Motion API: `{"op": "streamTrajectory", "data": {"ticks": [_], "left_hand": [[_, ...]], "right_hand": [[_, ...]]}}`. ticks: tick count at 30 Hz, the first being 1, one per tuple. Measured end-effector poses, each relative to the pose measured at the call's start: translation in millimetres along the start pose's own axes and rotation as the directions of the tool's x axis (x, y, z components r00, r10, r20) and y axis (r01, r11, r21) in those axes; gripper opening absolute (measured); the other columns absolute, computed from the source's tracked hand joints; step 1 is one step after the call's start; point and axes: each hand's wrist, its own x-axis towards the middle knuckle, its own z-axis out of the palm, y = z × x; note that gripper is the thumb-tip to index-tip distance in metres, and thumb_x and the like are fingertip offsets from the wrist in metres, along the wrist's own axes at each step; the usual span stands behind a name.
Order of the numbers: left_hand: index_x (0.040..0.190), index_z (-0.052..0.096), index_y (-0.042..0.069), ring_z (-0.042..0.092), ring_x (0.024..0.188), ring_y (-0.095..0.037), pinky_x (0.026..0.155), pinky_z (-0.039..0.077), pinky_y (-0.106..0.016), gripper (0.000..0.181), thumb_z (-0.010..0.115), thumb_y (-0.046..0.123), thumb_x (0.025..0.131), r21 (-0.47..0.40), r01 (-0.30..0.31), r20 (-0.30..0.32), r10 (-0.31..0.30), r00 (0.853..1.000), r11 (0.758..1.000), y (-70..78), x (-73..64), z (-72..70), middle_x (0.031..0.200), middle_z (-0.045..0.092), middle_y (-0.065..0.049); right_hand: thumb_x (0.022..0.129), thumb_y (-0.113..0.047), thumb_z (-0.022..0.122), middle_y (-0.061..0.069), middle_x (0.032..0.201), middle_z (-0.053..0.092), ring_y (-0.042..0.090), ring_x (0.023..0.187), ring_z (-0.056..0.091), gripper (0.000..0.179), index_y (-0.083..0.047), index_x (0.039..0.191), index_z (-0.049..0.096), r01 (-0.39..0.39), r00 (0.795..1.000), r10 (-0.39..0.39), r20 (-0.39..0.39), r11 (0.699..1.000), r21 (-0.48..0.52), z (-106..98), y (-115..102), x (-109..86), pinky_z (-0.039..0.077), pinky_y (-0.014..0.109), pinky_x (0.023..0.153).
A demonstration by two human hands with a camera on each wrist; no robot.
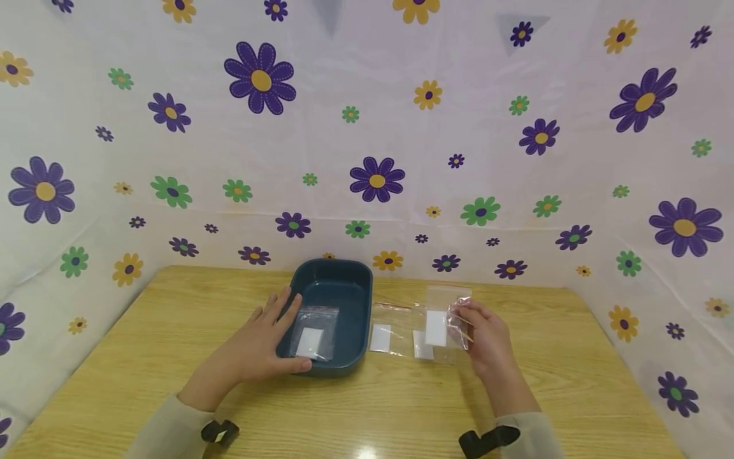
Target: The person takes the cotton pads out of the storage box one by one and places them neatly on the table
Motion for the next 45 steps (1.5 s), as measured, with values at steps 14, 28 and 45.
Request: {"op": "streamTrajectory", "data": {"ticks": [14,28,45], "left_hand": [[0.161,0.013,0.014,0.009,0.152,-0.044,0.120,0.015,-0.061,0.124,0.055,0.089,0.072,-0.003,0.002,-0.004,-0.002,1.000,1.000,1.2,0.1,-1.0,0.168,0.002,-0.016],[0.162,0.013,0.015,0.008,0.152,-0.043,0.120,0.015,-0.061,0.125,0.053,0.091,0.070,-0.011,0.001,0.001,-0.001,1.000,1.000,1.2,-0.3,-1.3,0.168,0.001,-0.015],[0.162,0.012,0.015,0.007,0.152,-0.042,0.120,0.015,-0.060,0.126,0.051,0.092,0.070,-0.014,0.002,0.008,-0.002,1.000,1.000,1.2,-0.4,-2.3,0.168,-0.001,-0.013]], "right_hand": [[0.104,-0.017,0.053,-0.015,0.096,0.069,0.000,0.094,0.064,0.017,-0.025,0.102,0.067,-0.054,0.998,0.055,-0.036,0.999,0.006,-30,7,2.3,0.053,0.017,0.085],[0.105,-0.015,0.048,-0.016,0.091,0.071,-0.001,0.089,0.064,0.017,-0.020,0.112,0.063,-0.085,0.995,0.085,-0.050,0.996,0.007,-49,13,13.4,0.054,0.016,0.080],[0.107,-0.020,0.046,-0.017,0.091,0.070,-0.001,0.086,0.064,0.051,-0.005,0.154,0.033,-0.111,0.994,0.108,-0.028,0.984,-0.142,-66,24,29.1,0.055,0.019,0.078]]}}
